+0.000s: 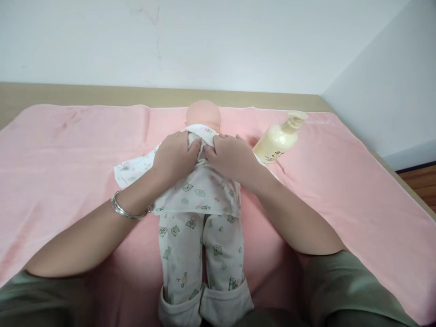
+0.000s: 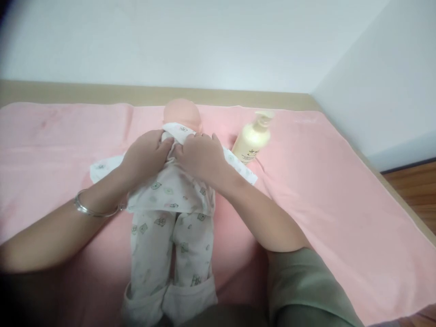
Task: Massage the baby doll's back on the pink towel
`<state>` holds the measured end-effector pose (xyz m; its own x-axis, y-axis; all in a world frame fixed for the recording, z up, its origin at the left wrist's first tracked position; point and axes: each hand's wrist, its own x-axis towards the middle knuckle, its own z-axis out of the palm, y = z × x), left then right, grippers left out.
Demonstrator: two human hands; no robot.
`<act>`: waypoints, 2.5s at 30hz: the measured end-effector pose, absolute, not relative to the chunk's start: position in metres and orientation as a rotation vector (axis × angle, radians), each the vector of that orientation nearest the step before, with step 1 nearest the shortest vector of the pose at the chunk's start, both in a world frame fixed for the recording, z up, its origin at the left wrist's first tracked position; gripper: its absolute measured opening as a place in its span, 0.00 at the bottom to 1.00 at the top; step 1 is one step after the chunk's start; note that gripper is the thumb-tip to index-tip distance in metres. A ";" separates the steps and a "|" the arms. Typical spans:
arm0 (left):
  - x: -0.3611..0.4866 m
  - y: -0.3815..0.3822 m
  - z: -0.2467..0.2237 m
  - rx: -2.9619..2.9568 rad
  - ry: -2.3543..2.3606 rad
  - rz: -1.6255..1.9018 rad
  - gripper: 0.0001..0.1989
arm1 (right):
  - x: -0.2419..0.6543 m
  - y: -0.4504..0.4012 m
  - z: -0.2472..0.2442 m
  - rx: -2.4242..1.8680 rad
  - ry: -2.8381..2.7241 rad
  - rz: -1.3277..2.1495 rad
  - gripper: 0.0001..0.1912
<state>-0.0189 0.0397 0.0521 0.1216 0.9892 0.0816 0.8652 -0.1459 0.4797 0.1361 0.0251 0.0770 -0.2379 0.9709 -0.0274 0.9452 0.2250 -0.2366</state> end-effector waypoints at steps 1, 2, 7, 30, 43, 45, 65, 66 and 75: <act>-0.016 0.032 0.052 2.147 1.819 0.556 0.19 | 0.140 0.032 0.076 -1.857 -2.303 0.406 0.19; -0.013 0.025 0.051 2.211 1.824 0.565 0.18 | 0.143 0.039 0.075 -1.857 -2.248 0.505 0.20; -0.008 0.015 0.051 2.345 1.756 0.634 0.19 | 0.144 0.042 0.069 -1.891 -2.209 0.510 0.24; -0.017 0.042 0.052 2.084 1.751 0.602 0.08 | 0.131 0.012 0.059 -1.830 -2.400 -0.163 0.23; -0.008 0.017 0.039 2.373 1.755 0.713 0.17 | 0.141 0.041 0.059 -1.890 -2.264 0.267 0.22; -0.012 0.029 0.043 2.269 1.773 0.644 0.13 | 0.136 0.027 0.059 -1.870 -2.332 0.005 0.24; -0.012 0.023 0.046 2.341 1.879 0.598 0.15 | 0.147 0.049 0.054 -1.754 -2.226 0.347 0.22; -0.014 0.028 0.046 2.295 1.884 0.592 0.16 | 0.146 0.049 0.052 -1.748 -2.227 0.333 0.22; -0.019 0.048 0.031 2.132 1.849 0.752 0.15 | 0.142 0.043 0.056 -1.813 -2.286 0.245 0.27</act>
